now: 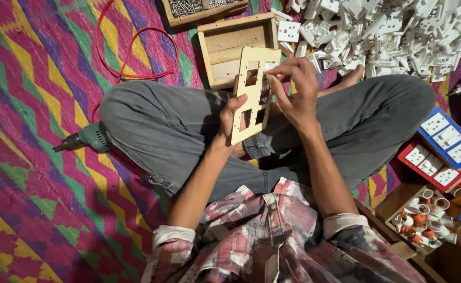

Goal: The person sits cross-legged on a floor mat and assembles electrical switch plates, fitting white switch and socket modules into a rectangular faceplate frame held on their lap and pressing them into place. Wooden boxes of screws and piles of switch components sit around them, and a power drill lies on the floor nearby.

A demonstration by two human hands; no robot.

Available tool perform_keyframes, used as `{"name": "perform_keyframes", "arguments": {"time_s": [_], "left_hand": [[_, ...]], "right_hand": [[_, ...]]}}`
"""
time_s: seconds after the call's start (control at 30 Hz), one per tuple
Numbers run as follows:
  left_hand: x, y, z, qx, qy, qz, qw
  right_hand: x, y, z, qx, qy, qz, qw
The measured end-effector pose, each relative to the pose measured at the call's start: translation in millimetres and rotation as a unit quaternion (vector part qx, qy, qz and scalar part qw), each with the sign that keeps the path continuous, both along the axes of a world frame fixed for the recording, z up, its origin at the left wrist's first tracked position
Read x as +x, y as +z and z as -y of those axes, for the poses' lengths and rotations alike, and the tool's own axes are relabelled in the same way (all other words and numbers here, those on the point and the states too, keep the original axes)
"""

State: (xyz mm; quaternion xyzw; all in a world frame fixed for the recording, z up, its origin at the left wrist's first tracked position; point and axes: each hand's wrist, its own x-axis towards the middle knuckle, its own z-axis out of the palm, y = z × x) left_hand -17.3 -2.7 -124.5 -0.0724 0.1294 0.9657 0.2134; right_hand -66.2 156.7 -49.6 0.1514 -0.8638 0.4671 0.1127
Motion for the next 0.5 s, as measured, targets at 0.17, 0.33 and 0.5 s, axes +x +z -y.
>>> {"name": "perform_keyframes", "arguments": {"time_s": [0.17,0.33,0.5], "left_hand": [[-1.2,2.5,-1.9,-0.014,0.009,-0.003,1.000],[-1.8,1.1,-4.5,-0.022,0.005,-0.016,1.000],[-0.7,-2.7,-4.1,-0.031,-0.019,0.006,0.999]], "right_hand": [[-0.4,-2.2,-1.5,0.001,0.003,-0.002,1.000],[0.9,-2.9,-0.1,0.025,-0.021,-0.021,0.999],[4.9,-2.6,7.0,0.072,-0.054,-0.084,0.992]]}}
